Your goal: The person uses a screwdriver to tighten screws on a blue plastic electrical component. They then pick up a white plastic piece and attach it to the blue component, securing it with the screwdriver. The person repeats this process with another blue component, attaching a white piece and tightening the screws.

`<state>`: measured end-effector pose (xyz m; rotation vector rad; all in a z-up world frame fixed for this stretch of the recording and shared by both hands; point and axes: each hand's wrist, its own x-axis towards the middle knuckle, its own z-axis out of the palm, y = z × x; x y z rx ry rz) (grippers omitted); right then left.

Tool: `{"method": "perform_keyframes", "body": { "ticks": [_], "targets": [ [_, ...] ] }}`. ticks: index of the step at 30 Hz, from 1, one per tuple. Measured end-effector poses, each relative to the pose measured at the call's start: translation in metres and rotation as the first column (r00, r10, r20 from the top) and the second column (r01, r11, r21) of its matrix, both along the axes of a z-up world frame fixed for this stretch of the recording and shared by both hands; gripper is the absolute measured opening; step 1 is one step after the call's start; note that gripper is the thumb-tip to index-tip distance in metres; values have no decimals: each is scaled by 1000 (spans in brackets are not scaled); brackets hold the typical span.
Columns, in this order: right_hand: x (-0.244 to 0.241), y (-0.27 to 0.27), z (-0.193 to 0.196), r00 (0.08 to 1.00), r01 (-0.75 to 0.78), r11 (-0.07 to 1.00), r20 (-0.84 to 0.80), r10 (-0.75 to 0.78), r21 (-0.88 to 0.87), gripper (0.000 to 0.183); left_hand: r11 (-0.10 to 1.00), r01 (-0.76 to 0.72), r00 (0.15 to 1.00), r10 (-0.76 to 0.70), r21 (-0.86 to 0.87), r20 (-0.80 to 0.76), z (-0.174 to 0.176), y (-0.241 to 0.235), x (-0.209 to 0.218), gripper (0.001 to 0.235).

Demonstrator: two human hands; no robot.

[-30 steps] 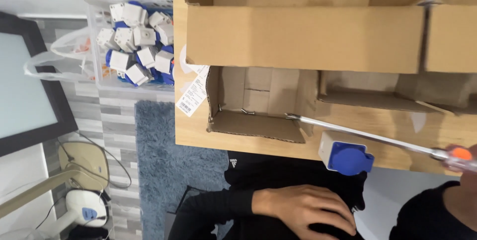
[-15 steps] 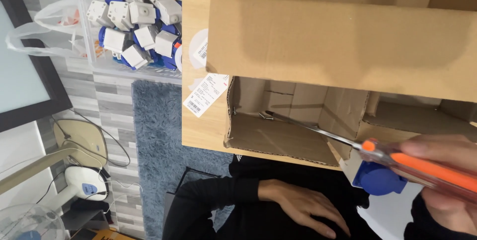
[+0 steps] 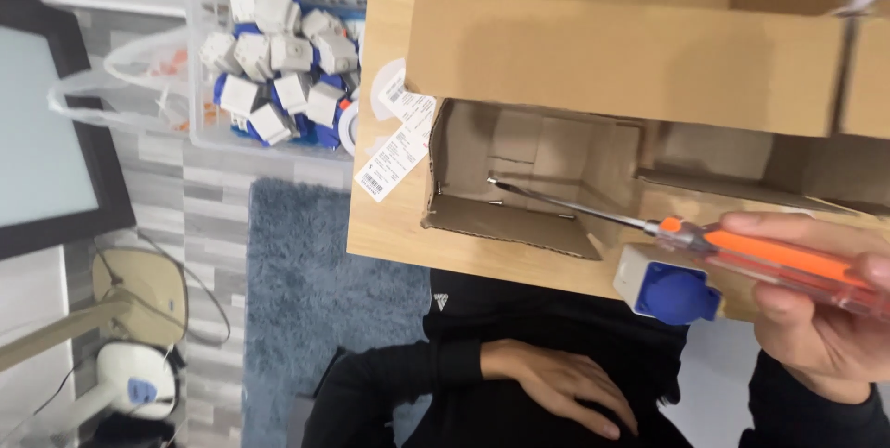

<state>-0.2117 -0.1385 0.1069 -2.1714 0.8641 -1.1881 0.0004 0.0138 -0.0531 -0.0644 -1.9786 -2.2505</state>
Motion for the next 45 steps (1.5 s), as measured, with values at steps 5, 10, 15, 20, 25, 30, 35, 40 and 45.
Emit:
{"method": "perform_keyframes", "body": {
  "ticks": [5, 10, 15, 20, 25, 30, 35, 40, 45],
  "targets": [
    [-37, 37, -31, 894, 423, 905, 180, -410, -39, 62, 998, 3, 1000, -1, -58, 25, 11, 5, -8, 61],
    [-72, 61, -30, 830, 491, 870, 317, -459, -27, 76, 996, -69, 998, 69, -56, -10, 35, 12, -12, 55],
    [-110, 85, -37, 757, 500, 852, 398, -518, 156, 62, 918, -363, 931, 365, -160, -15, 68, 2, -7, 42],
    [-107, 100, -24, 731, 480, 871, 502, -463, 105, 49, 630, -754, 655, 745, -188, -128, 137, -29, 25, 21],
    [-111, 108, -20, 757, 466, 884, 501, -420, 39, 39, 150, -982, 172, 963, -117, -207, 158, -50, 44, 12],
    [-119, 111, -31, 765, 437, 899, 510, -393, 35, 34, 5, -949, 117, 934, -315, -337, 163, -67, 40, 29],
    [-111, 110, -26, 785, 391, 920, 511, -351, 31, 35, 58, -936, 189, 915, -348, -356, 162, -75, 28, 33],
    [-126, 110, -44, 800, 383, 924, 495, -339, 15, 47, 36, -934, 159, 933, -356, -323, 166, -77, 21, 23],
    [-118, 103, -36, 832, 336, 942, 474, -289, -15, 42, 21, -932, 156, 924, -362, -348, 160, -80, 22, 15]
  ]
}}
